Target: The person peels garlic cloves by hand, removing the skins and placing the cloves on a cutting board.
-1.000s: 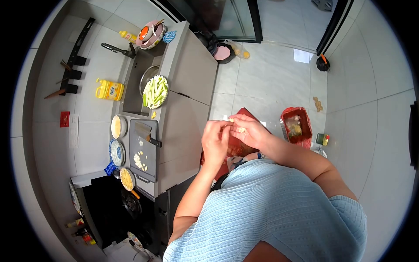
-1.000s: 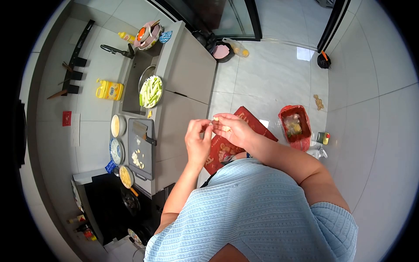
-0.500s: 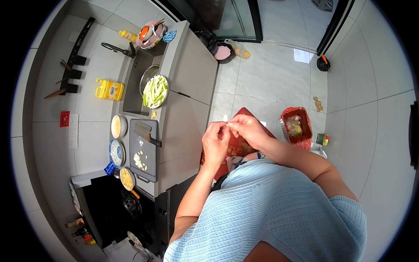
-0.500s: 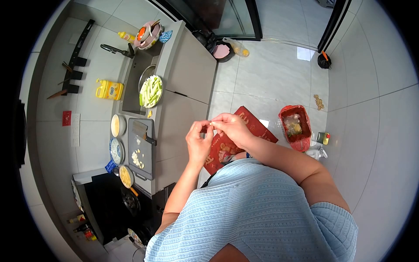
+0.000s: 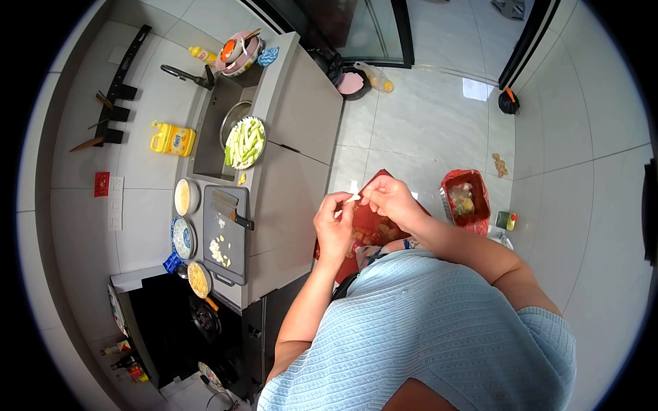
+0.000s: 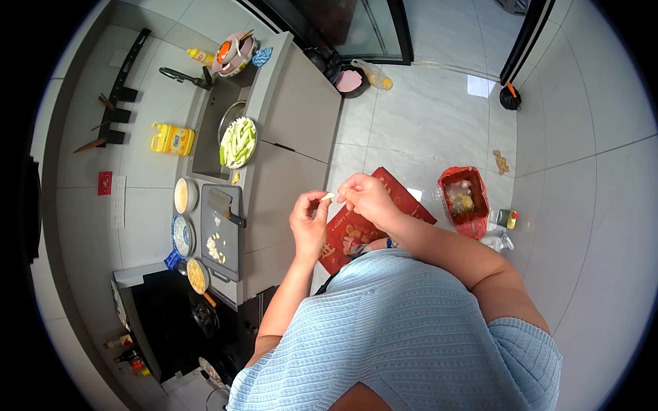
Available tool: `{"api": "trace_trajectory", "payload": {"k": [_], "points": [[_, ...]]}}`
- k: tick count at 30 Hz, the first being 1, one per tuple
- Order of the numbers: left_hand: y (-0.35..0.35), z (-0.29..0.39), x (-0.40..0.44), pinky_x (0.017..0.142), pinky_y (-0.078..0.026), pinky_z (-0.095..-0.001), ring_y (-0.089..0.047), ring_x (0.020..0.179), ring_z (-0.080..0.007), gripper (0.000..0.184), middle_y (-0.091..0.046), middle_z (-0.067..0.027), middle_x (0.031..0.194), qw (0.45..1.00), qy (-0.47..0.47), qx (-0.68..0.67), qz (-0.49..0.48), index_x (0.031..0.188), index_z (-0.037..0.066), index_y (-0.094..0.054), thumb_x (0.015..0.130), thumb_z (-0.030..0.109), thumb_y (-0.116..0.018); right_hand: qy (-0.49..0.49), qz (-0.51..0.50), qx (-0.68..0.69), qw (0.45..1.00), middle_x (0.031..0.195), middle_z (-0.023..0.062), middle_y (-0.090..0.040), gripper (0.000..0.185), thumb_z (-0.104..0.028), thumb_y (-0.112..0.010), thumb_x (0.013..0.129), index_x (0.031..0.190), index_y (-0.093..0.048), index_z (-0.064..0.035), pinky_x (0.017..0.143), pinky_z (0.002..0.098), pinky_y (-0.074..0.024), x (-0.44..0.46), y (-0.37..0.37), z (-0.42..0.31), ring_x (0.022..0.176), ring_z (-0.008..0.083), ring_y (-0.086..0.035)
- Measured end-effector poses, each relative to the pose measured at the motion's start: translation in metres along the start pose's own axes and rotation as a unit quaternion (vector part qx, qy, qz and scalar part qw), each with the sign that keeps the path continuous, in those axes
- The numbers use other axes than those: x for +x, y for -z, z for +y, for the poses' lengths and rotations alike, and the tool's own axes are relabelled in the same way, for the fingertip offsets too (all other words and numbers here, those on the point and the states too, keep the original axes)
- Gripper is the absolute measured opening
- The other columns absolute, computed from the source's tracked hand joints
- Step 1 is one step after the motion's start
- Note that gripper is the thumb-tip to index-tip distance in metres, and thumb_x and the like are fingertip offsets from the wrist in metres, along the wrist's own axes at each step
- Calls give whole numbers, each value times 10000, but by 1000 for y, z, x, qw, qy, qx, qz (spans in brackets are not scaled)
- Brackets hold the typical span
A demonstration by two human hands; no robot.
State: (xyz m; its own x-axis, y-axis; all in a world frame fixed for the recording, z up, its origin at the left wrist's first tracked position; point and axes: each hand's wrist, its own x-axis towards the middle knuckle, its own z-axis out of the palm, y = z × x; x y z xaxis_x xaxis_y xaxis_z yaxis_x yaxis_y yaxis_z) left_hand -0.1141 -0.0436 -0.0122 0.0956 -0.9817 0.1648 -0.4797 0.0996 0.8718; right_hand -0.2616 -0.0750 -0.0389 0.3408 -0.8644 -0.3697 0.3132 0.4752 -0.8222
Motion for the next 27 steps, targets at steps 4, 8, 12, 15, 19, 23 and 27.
{"api": "trace_trajectory", "payload": {"k": [4, 8, 12, 15, 19, 23, 27], "points": [[1, -1, 3, 720, -482, -229, -588, 777, -96, 95, -628, -39, 852, 990, 110, -93, 3, 933, -2, -596, 841, -24, -601, 27, -27, -1, 999, 754, 7, -605, 106, -108, -582, 884, 955, -583, -30, 522, 181, -398, -4, -5, 2, 628, 52, -517], [2, -13, 3, 706, -477, -217, -574, 759, -81, 90, -623, -35, 831, 976, 156, -153, -20, 930, -1, -601, 842, -19, -606, 90, -29, -16, 995, 771, 21, -618, 86, -62, -612, 848, 915, -598, -11, 506, 199, -411, -4, -10, 9, 622, 49, -528], [0, -8, -1, 696, -475, -211, -569, 750, -77, 80, -620, -33, 827, 985, 136, -89, -48, 923, -2, -595, 845, -21, -599, 97, -7, -108, 989, 720, 20, -606, 66, -74, -596, 853, 870, -611, -12, 533, 236, -427, 0, -4, 16, 618, 63, -530], [1, -11, 0, 679, -478, -213, -565, 738, -75, 89, -617, -33, 832, 983, 133, -112, -64, 923, 0, -590, 838, -18, -609, 172, 20, -201, 964, 685, 25, -601, 78, -82, -584, 854, 841, -611, -10, 540, 241, -427, -2, -2, 16, 601, 69, -528], [5, -9, 3, 683, -507, -238, -575, 722, -99, 80, -619, -55, 841, 898, 295, -310, -100, 939, 11, -587, 862, 31, -596, 175, 3, -150, 973, 674, 32, -613, 89, -73, -570, 847, 814, -609, 0, 547, 239, -430, -2, 6, 13, 617, 67, -551], [5, -18, 1, 706, -531, -263, -585, 734, -122, 100, -613, -70, 855, 841, 365, -371, -149, 970, 22, -570, 890, 81, -567, 179, -14, -142, 974, 693, 30, -620, 77, -44, -553, 842, 817, -605, 7, 584, 223, -448, 6, 23, 27, 651, 68, -569], [2, -22, 4, 661, -500, -246, -568, 760, -120, 123, -588, -57, 891, 778, 373, -463, -204, 1012, 36, -530, 911, 107, -534, 122, -41, -92, 987, 727, 29, -620, 71, -27, -544, 843, 807, -594, 9, 610, 219, -457, -1, 15, 20, 665, 73, -570]]}}
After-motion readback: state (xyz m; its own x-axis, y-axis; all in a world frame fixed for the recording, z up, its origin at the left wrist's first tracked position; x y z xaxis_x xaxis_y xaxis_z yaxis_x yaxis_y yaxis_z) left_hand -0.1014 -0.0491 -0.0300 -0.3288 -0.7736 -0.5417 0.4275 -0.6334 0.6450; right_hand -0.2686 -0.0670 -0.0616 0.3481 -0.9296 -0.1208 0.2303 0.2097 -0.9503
